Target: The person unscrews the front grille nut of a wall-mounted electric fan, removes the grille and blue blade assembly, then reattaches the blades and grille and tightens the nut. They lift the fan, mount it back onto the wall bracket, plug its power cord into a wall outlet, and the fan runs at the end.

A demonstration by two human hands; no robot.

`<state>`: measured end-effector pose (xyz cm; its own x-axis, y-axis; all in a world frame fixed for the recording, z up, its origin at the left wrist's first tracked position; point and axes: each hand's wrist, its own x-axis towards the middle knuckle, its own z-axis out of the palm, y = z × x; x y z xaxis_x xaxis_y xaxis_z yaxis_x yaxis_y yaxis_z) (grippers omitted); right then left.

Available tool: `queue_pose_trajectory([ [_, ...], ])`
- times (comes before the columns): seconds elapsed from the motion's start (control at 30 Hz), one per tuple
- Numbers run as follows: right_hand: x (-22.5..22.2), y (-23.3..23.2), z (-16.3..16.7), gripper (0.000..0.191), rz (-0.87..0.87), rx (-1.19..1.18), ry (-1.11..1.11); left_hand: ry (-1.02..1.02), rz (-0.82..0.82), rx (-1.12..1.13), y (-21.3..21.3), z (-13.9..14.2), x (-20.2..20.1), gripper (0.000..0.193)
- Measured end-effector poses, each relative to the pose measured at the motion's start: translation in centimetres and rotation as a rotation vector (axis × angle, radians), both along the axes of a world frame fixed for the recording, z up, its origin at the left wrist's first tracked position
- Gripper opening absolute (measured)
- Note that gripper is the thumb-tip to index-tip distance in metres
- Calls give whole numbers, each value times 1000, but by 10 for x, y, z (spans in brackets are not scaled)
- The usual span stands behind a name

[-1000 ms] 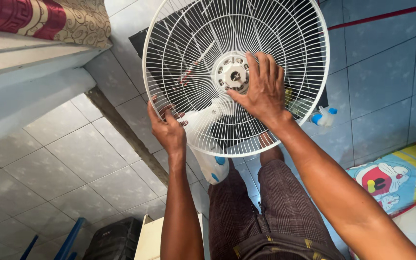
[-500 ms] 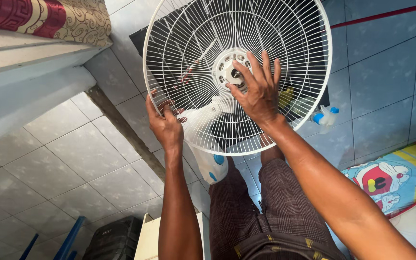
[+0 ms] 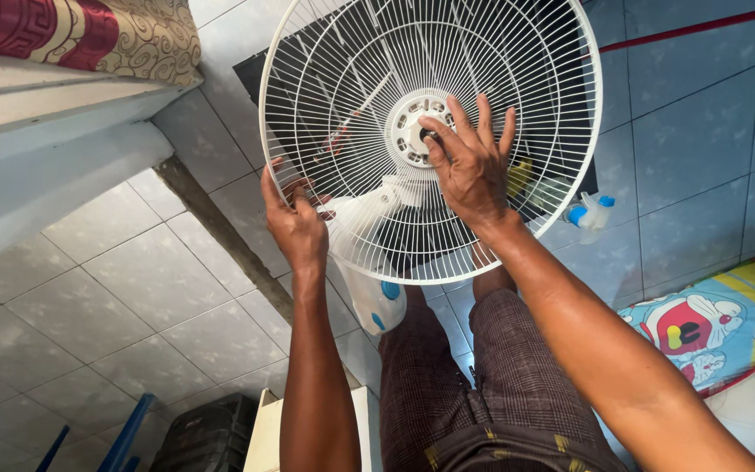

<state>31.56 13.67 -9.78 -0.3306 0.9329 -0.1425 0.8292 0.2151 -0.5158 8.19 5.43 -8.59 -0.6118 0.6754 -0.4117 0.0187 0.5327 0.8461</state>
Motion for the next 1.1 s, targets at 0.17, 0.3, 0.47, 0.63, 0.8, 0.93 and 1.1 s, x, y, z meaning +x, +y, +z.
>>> queue_pose_trajectory([
  [0.17,1,-7,-10,85,0,16,-7,-57,32,-77,8,6,3,48],
  [0.3,-4,-7,-17,80,2,27,-95,-80,8,-75,7,11,1,50],
  [0.47,32,-13,14,80,26,28,-71,-364,-6,81,-14,-1,-16,51],
  [0.63,92,-21,46,85,-330,161,-133,-633,129,184,-59,-29,-25,58],
  [0.8,101,-13,22,56,-831,-362,466,-316,-529,-1,-74,-55,-27,74],
  [0.93,103,-16,11,47,-871,-366,707,242,-883,-87,-67,-57,-12,95],
  [1.1,103,-29,12,47,-950,-328,669,308,-729,-72,-63,-46,20,79],
])
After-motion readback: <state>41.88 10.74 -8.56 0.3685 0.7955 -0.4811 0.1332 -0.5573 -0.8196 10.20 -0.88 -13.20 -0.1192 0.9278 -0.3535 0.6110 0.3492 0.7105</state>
